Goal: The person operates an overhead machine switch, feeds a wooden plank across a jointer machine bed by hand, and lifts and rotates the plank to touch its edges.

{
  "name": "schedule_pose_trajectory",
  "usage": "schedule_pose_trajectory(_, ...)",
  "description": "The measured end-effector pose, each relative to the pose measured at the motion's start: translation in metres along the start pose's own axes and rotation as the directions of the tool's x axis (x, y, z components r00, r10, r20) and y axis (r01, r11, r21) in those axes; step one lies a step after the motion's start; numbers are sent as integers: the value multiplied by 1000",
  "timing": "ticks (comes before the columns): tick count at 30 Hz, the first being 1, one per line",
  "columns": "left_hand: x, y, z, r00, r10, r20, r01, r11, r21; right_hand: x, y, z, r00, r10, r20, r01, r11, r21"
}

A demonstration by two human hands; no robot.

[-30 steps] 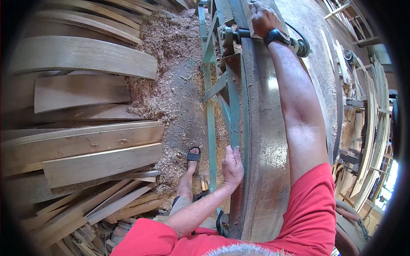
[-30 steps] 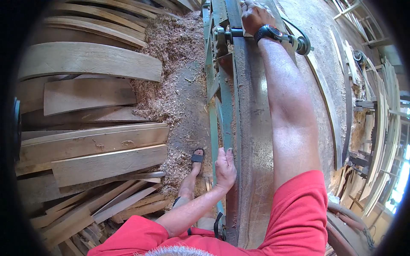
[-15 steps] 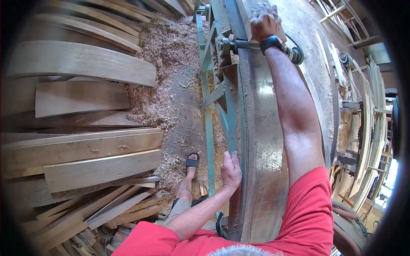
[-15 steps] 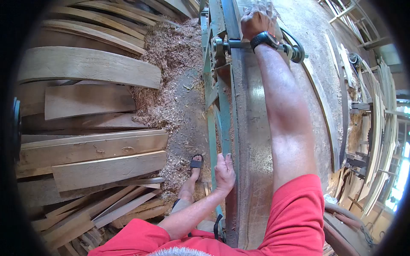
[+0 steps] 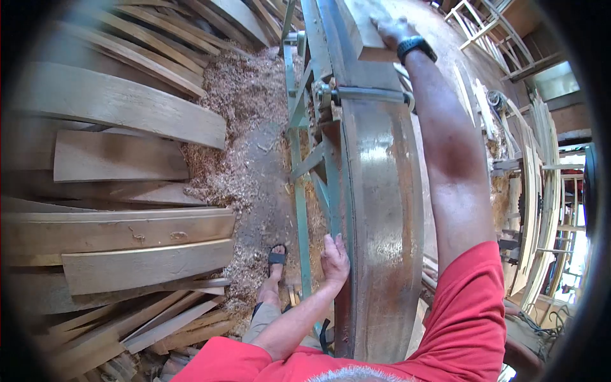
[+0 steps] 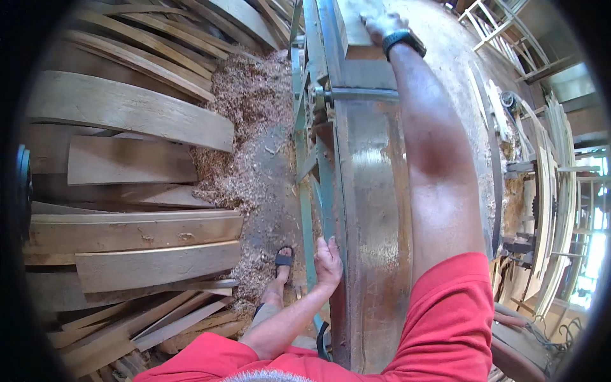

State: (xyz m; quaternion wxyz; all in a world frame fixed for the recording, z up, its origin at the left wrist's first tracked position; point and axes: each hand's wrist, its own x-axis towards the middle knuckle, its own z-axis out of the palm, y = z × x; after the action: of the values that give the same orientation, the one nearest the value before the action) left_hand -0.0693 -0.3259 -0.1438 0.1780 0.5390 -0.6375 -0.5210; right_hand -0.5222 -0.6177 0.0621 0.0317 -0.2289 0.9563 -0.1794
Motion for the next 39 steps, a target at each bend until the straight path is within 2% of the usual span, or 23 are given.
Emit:
schedule_pose_trajectory(1,0,-1,0,1000,18,-11,-18,1000,-17,42,24,25,982,-189,26,190,980,-66)
schedule_pose_trajectory(2,-3,-8,0,1000,4,-3,-4,1000,-3,49,32,26,973,-213,94,212,977,14)
schedule_pose_trajectory(5,4,-6,6,1000,-8,12,8,1000,22,35,40,14,937,-113,329,0,946,323)
schedule_pose_trajectory(9,2,-15,6,999,-27,21,26,998,61,32,45,6,890,-76,449,-164,866,473)
schedule_pose_trajectory(17,2,-21,14,1000,14,0,-14,995,103,16,33,10,855,-40,516,-282,801,528)
schedule_pose_trajectory(20,3,-14,11,1000,16,-7,-15,994,112,9,30,42,890,-45,453,-266,757,597)
schedule_pose_trajectory(21,3,-12,11,1000,7,-9,-6,994,108,2,35,55,910,-92,405,-201,756,623)
schedule_pose_trajectory(23,4,-12,13,1000,1,-10,0,995,102,-49,25,46,946,-161,281,-32,817,576)
schedule_pose_trajectory(24,6,-15,15,1000,-5,-6,5,994,109,-77,22,41,963,-113,243,-34,848,529)
schedule_pose_trajectory(27,7,-14,11,1000,-15,5,14,994,105,-122,53,56,958,-116,264,-39,855,517)
schedule_pose_trajectory(28,5,-12,12,1000,-26,12,25,995,94,-160,58,42,962,-87,261,-41,892,450)
schedule_pose_trajectory(31,9,-14,15,1000,-6,-12,7,996,84,-259,78,14,959,-112,260,-58,823,566)
schedule_pose_trajectory(32,8,-18,17,1000,12,-18,-11,998,68,-302,71,-15,953,-68,294,-117,816,567)
schedule_pose_trajectory(34,14,-17,17,999,28,-15,-27,999,46,-345,109,-3,969,-6,249,-131,837,531)
schedule_pose_trajectory(36,20,-34,19,992,125,-6,-125,992,-17,-405,117,-36,950,-35,311,-142,838,527)
schedule_pose_trajectory(38,56,-104,40,985,173,16,-166,965,-203,-457,153,-27,968,0,249,-141,824,548)
schedule_pose_trajectory(39,72,-136,50,980,196,27,-180,939,-294,-487,158,-43,963,12,268,-159,831,533)
